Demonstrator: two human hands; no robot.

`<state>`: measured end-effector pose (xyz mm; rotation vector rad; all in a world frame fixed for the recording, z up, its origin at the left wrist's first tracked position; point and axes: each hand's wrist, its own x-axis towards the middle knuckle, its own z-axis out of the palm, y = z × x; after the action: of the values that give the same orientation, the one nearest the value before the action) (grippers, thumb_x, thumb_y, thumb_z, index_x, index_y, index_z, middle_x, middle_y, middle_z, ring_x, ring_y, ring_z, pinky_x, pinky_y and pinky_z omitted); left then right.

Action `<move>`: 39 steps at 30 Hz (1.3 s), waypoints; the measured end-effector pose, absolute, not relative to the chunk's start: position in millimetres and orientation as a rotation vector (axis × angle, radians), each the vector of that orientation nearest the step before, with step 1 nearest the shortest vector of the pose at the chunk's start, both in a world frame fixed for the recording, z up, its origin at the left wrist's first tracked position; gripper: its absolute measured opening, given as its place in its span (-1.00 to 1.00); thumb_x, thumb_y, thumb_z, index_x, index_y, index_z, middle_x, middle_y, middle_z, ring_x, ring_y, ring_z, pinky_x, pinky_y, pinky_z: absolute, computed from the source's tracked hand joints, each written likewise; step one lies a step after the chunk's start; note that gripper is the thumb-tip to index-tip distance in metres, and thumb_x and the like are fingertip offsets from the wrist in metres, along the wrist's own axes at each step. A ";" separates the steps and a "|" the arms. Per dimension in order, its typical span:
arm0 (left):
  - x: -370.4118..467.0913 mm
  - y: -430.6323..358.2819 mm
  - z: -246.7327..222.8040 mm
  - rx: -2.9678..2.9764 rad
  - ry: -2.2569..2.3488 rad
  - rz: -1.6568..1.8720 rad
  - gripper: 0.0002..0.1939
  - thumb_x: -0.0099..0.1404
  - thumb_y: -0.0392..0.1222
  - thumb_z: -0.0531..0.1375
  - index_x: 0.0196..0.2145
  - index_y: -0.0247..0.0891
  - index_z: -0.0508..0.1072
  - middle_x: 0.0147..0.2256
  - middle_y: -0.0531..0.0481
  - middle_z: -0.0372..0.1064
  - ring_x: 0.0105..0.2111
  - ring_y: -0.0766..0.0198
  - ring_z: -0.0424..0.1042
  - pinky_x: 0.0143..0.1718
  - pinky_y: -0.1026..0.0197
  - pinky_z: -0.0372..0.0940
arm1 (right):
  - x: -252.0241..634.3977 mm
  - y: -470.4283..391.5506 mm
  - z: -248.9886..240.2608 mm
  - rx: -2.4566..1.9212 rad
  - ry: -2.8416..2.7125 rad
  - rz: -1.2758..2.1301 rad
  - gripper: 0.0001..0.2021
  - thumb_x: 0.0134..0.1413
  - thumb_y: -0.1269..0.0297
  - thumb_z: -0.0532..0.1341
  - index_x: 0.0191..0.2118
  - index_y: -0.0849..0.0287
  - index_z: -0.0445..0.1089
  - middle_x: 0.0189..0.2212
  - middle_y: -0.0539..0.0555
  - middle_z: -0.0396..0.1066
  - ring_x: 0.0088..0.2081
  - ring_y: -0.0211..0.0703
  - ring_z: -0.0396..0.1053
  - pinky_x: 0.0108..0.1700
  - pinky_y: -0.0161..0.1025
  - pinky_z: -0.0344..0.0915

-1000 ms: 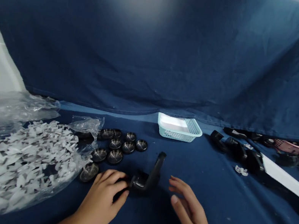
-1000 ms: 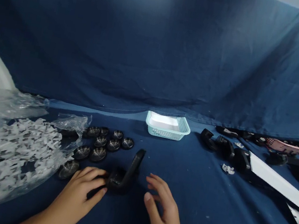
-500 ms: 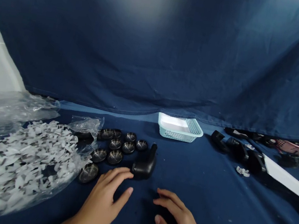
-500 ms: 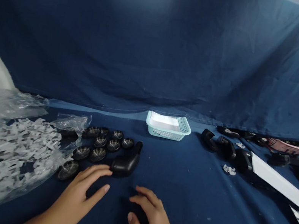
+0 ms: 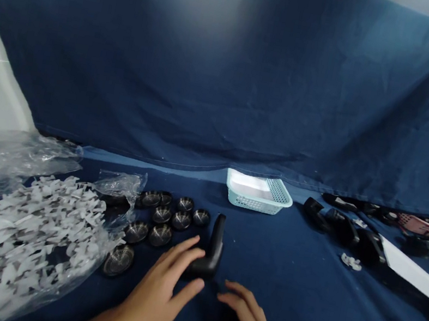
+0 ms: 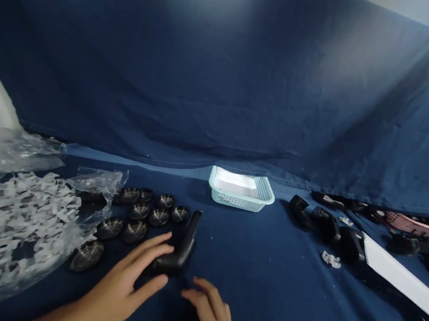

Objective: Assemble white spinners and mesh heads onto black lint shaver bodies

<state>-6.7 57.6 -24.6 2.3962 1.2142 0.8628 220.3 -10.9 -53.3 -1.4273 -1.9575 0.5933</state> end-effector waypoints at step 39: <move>-6.9 58.9 -25.4 2.367 1.171 0.891 -0.54 0.28 -0.21 0.19 0.13 -0.09 0.29 0.09 -0.10 0.34 0.08 0.05 0.37 0.09 -0.04 0.35 | 224.3 -16.4 -58.2 -1.340 -1.562 0.792 -0.45 0.10 0.23 0.24 0.23 -0.08 0.22 0.11 0.12 0.35 -0.02 -0.03 0.44 0.07 -0.07 0.38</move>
<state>-6.9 58.9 -25.4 2.3671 1.1713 0.8913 224.3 -16.4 -58.2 -1.3398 -1.5622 0.7921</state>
